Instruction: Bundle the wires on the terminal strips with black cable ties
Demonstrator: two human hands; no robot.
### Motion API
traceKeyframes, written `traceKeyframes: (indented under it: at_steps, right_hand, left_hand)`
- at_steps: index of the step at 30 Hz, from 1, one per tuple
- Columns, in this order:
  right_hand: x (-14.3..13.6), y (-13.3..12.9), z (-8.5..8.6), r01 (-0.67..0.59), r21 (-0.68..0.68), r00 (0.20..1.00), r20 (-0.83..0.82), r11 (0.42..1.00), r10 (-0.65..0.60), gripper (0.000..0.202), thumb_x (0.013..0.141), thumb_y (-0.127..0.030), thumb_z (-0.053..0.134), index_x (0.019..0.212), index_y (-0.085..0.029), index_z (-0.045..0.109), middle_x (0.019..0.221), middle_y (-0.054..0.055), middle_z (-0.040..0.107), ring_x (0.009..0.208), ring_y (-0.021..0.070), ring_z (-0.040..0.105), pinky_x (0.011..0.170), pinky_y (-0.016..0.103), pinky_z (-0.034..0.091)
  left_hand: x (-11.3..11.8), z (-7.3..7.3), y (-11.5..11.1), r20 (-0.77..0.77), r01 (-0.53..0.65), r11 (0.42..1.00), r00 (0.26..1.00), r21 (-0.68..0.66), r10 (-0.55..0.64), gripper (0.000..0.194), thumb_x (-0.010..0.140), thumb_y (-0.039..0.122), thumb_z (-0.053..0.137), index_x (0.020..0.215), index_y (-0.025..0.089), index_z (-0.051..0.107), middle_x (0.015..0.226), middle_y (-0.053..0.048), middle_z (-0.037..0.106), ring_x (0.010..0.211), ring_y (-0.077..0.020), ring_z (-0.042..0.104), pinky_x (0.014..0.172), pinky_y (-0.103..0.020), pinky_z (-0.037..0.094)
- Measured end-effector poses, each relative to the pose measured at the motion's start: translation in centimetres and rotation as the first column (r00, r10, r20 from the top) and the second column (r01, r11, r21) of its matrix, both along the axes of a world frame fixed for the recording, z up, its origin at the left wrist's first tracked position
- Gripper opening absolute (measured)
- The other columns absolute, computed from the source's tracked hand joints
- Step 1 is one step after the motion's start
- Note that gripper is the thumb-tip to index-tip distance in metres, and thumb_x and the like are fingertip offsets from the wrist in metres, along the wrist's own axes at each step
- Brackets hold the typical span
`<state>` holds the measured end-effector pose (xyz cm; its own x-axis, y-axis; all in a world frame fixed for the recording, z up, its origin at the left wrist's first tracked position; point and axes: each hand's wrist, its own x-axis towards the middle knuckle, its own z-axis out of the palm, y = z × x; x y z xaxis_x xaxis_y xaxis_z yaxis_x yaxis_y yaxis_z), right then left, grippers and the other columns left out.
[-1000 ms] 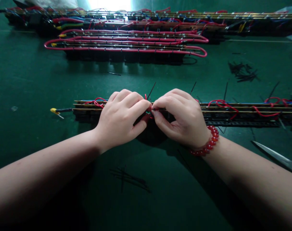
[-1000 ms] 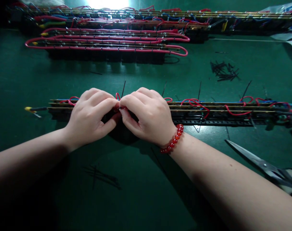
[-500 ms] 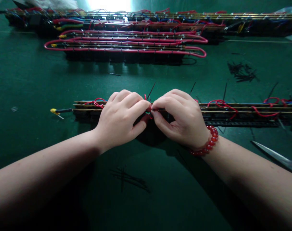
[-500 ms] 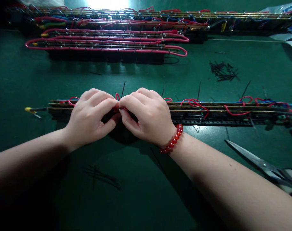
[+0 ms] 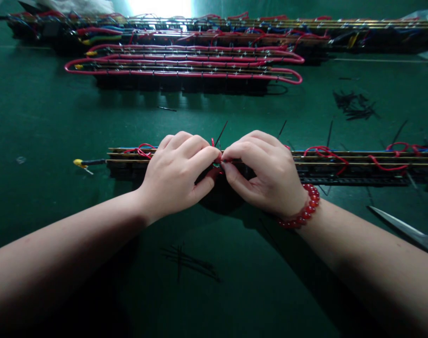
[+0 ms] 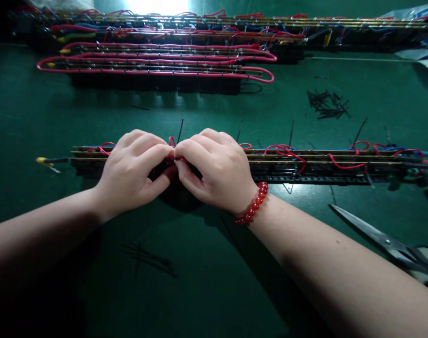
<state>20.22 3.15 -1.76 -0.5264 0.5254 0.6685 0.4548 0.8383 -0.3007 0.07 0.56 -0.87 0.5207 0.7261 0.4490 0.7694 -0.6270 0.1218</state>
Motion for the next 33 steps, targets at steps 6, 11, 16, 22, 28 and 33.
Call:
traceKeyframes:
  at_steps: [6, 11, 16, 22, 28, 33]
  right_hand:
    - [-0.01, 0.02, 0.01, -0.002, -0.002, 1.0, -0.002, 1.0, 0.002, 0.006, 0.088, -0.017, 0.058, 0.09, -0.021, 0.061, 0.083, 0.003, 0.071, 0.074, 0.0186, 0.061, 0.071, 0.035, 0.049]
    - [0.01, 0.03, 0.02, 0.0, -0.004, 1.0, -0.001, 1.0, 0.0, 0.006, 0.087, -0.017, 0.058, 0.09, -0.021, 0.061, 0.083, 0.003, 0.071, 0.074, 0.0186, 0.061, 0.071, 0.035, 0.049]
    - [0.01, 0.0, 0.12, 0.001, -0.007, 1.0, 0.005, 1.0, -0.001, 0.006, 0.088, -0.017, 0.059, 0.09, -0.021, 0.061, 0.084, 0.003, 0.071, 0.074, 0.0183, 0.061, 0.071, 0.035, 0.049]
    - [-0.06, -0.01, 0.03, 0.0, -0.004, 1.0, -0.007, 1.0, 0.0, 0.005, 0.087, -0.016, 0.059, 0.089, -0.02, 0.062, 0.083, 0.004, 0.071, 0.073, 0.0186, 0.061, 0.069, 0.035, 0.048]
    - [0.06, 0.02, 0.01, -0.015, -0.017, 1.0, -0.018, 1.0, 0.015, 0.009, 0.086, -0.016, 0.059, 0.092, -0.022, 0.062, 0.086, 0.004, 0.071, 0.078, 0.02, 0.062, 0.073, 0.037, 0.05]
    - [0.2, 0.03, 0.14, -0.013, -0.031, 0.999, -0.03, 0.999, 0.012, 0.014, 0.085, -0.014, 0.058, 0.095, -0.024, 0.06, 0.092, 0.003, 0.07, 0.084, 0.0207, 0.064, 0.077, 0.039, 0.052]
  left_hand:
    - [-0.11, -0.08, 0.01, -0.005, 0.007, 1.0, 1.0, 0.004, -0.007, 0.014, 0.093, 0.027, 0.054, 0.098, 0.019, 0.064, 0.1, -0.008, 0.067, 0.095, -0.0259, 0.057, 0.084, -0.042, 0.047]
    - [0.04, -0.1, -0.01, -0.012, 0.004, 1.0, 1.0, 0.009, -0.004, 0.015, 0.093, 0.028, 0.054, 0.099, 0.019, 0.064, 0.1, -0.008, 0.067, 0.095, -0.0261, 0.057, 0.084, -0.042, 0.047]
    - [0.04, -0.06, 0.11, -0.006, 0.005, 1.0, 1.0, 0.01, -0.005, 0.016, 0.094, 0.028, 0.053, 0.099, 0.019, 0.064, 0.1, -0.008, 0.067, 0.095, -0.0261, 0.057, 0.084, -0.042, 0.047]
    - [0.04, 0.02, 0.06, -0.005, 0.003, 1.0, 1.0, 0.01, -0.003, 0.015, 0.093, 0.028, 0.054, 0.098, 0.019, 0.064, 0.1, -0.008, 0.067, 0.094, -0.0254, 0.057, 0.084, -0.041, 0.047]
    - [0.07, 0.05, 0.03, 0.001, -0.004, 1.0, 1.0, -0.008, 0.004, 0.015, 0.093, 0.028, 0.053, 0.098, 0.019, 0.065, 0.098, -0.008, 0.067, 0.095, -0.0258, 0.056, 0.084, -0.042, 0.047]
    - [0.04, 0.06, 0.04, 0.008, -0.007, 1.0, 1.0, -0.024, 0.007, 0.014, 0.092, 0.027, 0.054, 0.098, 0.02, 0.065, 0.099, -0.008, 0.066, 0.094, -0.0256, 0.056, 0.085, -0.043, 0.046]
